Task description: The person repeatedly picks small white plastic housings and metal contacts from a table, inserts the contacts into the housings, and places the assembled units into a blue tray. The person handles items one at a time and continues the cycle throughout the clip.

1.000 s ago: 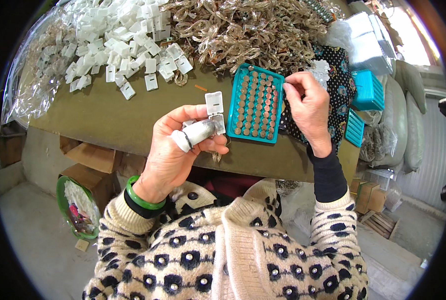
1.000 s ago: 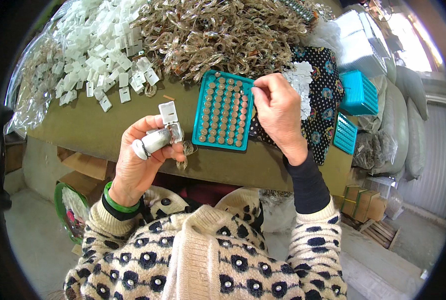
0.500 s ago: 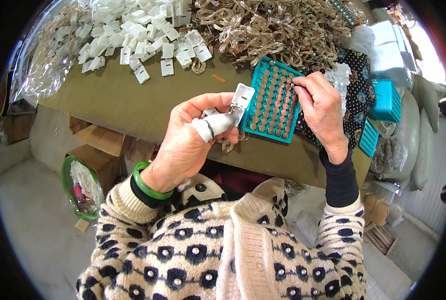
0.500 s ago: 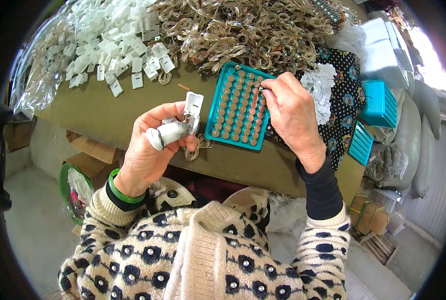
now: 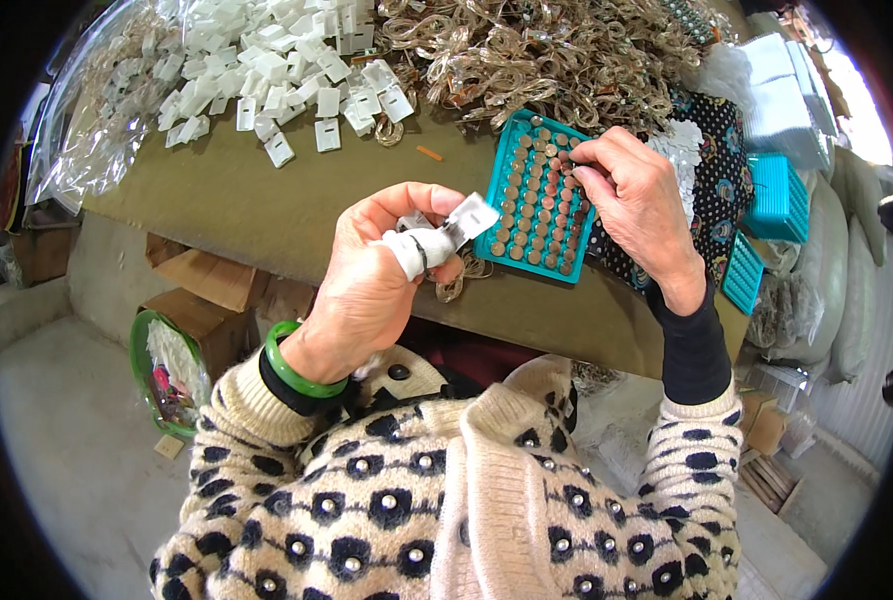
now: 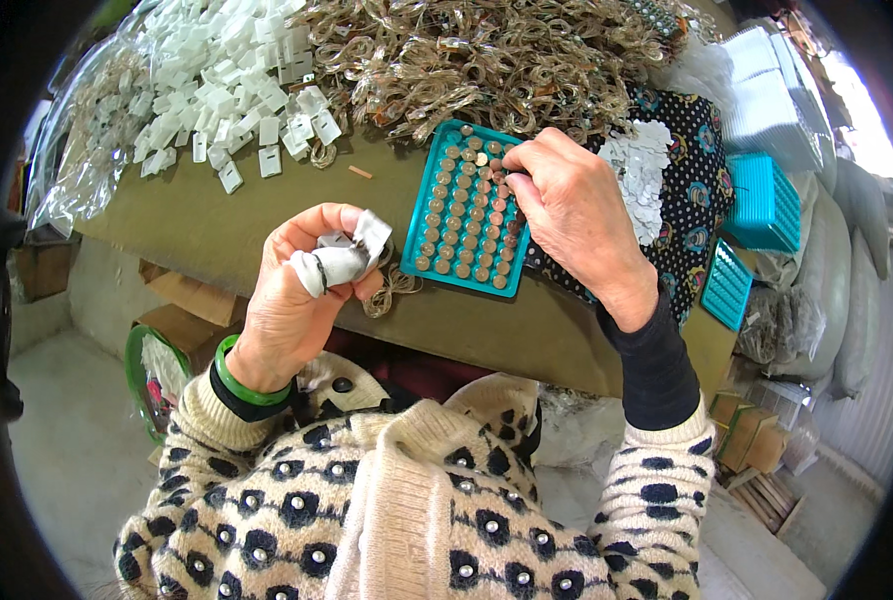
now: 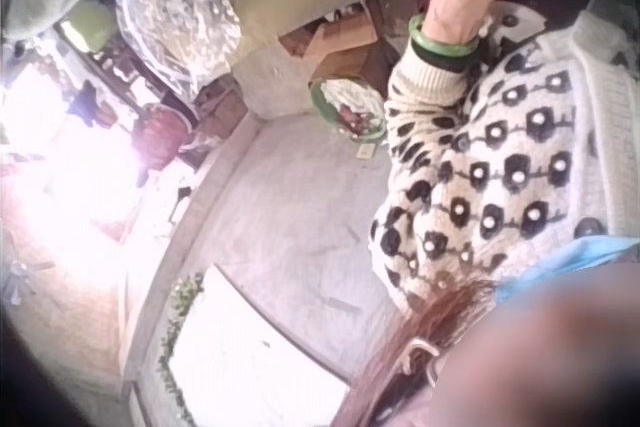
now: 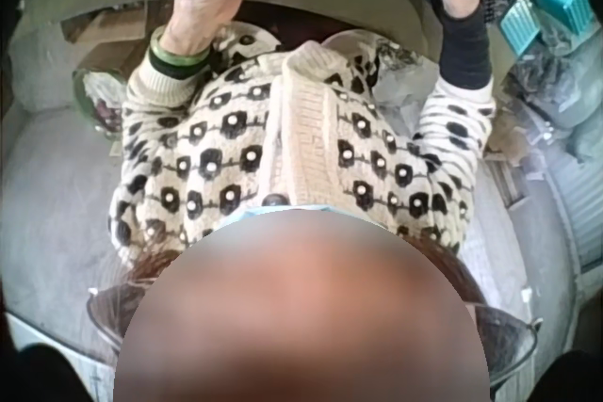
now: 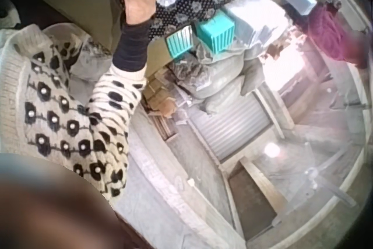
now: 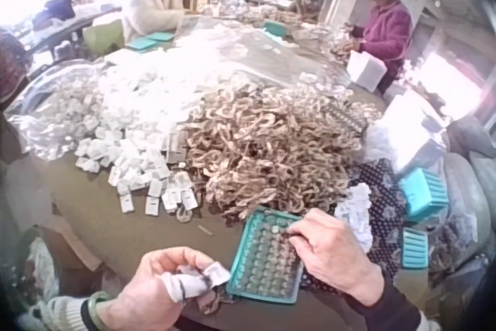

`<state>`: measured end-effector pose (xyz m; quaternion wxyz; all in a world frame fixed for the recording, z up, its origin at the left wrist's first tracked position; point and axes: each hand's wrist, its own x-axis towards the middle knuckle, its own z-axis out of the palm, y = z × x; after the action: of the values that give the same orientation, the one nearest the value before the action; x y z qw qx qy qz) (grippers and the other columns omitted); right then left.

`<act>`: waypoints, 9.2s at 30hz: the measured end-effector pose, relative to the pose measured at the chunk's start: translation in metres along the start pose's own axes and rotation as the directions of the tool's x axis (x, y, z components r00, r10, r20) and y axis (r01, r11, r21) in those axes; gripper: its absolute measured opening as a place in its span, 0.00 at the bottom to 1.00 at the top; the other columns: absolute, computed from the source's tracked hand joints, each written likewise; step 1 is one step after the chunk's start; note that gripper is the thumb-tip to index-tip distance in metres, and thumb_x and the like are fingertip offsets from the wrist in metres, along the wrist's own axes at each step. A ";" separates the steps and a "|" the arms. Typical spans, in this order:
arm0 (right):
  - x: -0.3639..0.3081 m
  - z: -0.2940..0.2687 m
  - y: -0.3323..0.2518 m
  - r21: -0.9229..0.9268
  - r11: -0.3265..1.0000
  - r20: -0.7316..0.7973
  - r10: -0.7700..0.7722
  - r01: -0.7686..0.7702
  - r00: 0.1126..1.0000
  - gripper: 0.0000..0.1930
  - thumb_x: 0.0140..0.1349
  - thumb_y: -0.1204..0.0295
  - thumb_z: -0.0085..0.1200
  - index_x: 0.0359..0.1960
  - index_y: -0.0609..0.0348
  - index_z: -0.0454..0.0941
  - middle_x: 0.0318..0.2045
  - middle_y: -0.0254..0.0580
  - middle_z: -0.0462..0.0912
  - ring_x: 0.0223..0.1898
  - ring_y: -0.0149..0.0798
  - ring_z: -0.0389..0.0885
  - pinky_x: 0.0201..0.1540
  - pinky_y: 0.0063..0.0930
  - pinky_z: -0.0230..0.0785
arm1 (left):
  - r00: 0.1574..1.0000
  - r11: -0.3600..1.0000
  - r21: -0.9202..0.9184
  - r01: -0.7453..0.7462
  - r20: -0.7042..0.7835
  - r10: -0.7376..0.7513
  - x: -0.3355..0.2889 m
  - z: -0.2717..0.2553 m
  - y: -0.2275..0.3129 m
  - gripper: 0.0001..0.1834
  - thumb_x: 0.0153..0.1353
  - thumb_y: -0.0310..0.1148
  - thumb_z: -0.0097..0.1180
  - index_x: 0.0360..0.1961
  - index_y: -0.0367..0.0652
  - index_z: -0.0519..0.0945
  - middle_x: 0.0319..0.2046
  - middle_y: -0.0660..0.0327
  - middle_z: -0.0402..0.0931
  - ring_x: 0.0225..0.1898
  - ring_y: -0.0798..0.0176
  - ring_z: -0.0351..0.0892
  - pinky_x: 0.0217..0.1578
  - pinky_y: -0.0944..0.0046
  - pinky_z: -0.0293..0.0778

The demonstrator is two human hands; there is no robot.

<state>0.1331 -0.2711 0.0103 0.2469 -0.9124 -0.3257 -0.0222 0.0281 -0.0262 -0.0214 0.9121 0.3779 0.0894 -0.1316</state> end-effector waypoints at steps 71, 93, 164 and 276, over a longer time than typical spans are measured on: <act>-0.027 0.024 -0.019 -0.289 0.953 -0.266 0.011 -0.091 0.964 0.08 0.52 0.80 0.63 0.35 0.62 0.80 0.33 0.41 0.74 0.35 0.45 0.75 0.36 0.37 0.71 | 0.993 0.996 -0.046 0.070 0.093 -0.066 -0.002 -0.011 -0.002 0.17 0.63 0.35 0.62 0.49 0.37 0.78 0.38 0.52 0.81 0.31 0.62 0.83 0.30 0.62 0.81; -0.018 0.035 -0.104 0.117 0.975 -0.459 -0.116 0.189 0.881 0.08 0.58 0.82 0.62 0.38 0.64 0.79 0.34 0.46 0.80 0.33 0.41 0.79 0.36 0.29 0.72 | 0.981 0.969 -0.230 0.095 0.190 -0.051 -0.011 -0.008 0.002 0.19 0.66 0.30 0.58 0.56 0.35 0.76 0.46 0.46 0.81 0.43 0.51 0.86 0.41 0.59 0.86; -0.020 0.073 -0.124 0.093 0.925 -0.588 -0.247 0.368 0.770 0.14 0.63 0.71 0.58 0.44 0.72 0.77 0.31 0.47 0.73 0.30 0.45 0.72 0.37 0.41 0.73 | 0.977 0.871 -0.481 0.099 0.215 0.008 -0.024 0.006 -0.022 0.08 0.64 0.32 0.62 0.33 0.45 0.73 0.31 0.64 0.79 0.29 0.72 0.80 0.28 0.72 0.80; 0.082 0.089 -0.105 -0.445 0.874 0.068 -0.184 0.195 0.981 0.05 0.58 0.73 0.56 0.26 0.60 0.78 0.24 0.45 0.82 0.25 0.41 0.86 0.25 0.31 0.77 | 0.997 0.942 -0.328 -0.067 0.005 0.073 -0.019 -0.041 0.029 0.12 0.69 0.32 0.54 0.50 0.40 0.76 0.43 0.47 0.81 0.36 0.56 0.84 0.39 0.58 0.83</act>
<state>0.1236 -0.1124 -0.0056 0.0219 -0.9086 -0.4024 -0.1100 0.0165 0.0261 -0.0264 0.9671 0.2227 0.0886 -0.0855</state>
